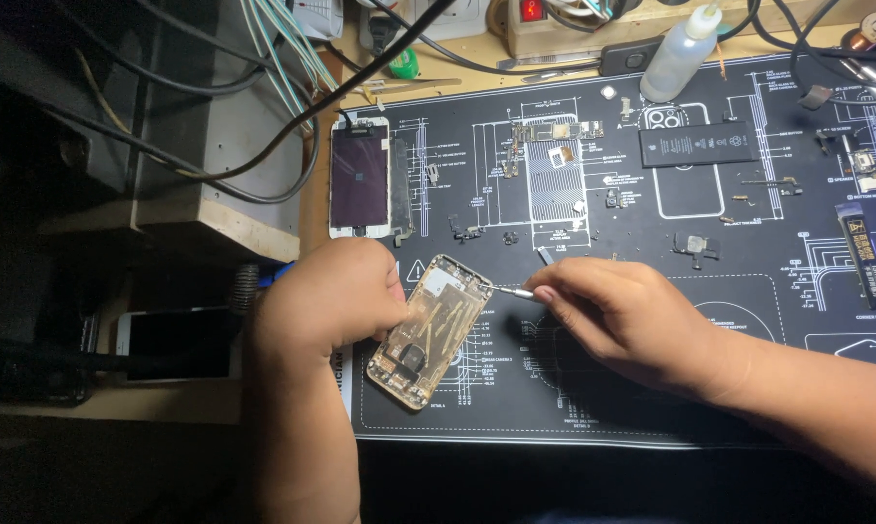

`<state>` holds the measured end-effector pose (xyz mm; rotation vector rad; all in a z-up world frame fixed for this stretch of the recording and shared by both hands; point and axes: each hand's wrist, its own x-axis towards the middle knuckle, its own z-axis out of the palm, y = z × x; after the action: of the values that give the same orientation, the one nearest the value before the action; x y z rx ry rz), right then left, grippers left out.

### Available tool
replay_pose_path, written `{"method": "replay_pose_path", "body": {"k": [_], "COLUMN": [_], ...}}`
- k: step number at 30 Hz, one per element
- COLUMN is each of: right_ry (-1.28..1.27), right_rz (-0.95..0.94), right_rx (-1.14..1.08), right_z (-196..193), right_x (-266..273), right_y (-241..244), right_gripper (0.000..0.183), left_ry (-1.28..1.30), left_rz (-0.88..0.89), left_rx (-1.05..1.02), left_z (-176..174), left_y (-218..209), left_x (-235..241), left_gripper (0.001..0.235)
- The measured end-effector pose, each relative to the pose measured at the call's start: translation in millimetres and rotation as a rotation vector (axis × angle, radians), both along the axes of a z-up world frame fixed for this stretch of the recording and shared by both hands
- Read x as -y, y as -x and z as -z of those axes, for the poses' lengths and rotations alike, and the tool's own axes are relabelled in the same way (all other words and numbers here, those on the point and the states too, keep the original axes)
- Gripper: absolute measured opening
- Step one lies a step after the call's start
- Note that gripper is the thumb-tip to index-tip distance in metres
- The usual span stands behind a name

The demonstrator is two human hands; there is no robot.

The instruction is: The person uses a precision screwdriver to remove screws from a disassembled smartphone chassis. They carefully unscrew fasteners from the metal frame and place them on the work mat, then continue to remove additional screws from different sections of the device.

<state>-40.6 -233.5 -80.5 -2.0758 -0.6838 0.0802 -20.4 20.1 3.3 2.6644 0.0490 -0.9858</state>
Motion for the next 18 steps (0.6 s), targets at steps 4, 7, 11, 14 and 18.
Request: {"method": "replay_pose_path", "body": {"k": [4, 7, 11, 14, 18], "right_ry": [-0.017, -0.011, 0.02, 0.036, 0.091], "right_rz": [-0.032, -0.093, -0.124, -0.137, -0.166], "right_rx": [0.009, 0.045, 0.186, 0.288, 0.384], "right_z": [-4.4, 4.1, 13.9, 10.3, 11.8], "right_x": [-9.7, -12.5, -11.2, -15.3, -15.5], "right_y": [12.3, 18.7, 24.0, 26.8, 29.7], "right_gripper": [0.015, 0.016, 0.019, 0.025, 0.027], "left_ry": [0.022, 0.039, 0.04, 0.038, 0.036], "left_rz": [-0.016, -0.013, 0.011, 0.065, 0.119], "left_rx": [-0.016, -0.03, -0.075, -0.106, -0.123], "left_z": [8.3, 8.2, 2.1, 7.6, 15.5], "left_y": [3.0, 3.7, 7.3, 8.7, 7.0], "left_x": [-0.6, -5.5, -10.9, -13.6, -15.5], "left_gripper": [0.014, 0.014, 0.011, 0.009, 0.005]}}
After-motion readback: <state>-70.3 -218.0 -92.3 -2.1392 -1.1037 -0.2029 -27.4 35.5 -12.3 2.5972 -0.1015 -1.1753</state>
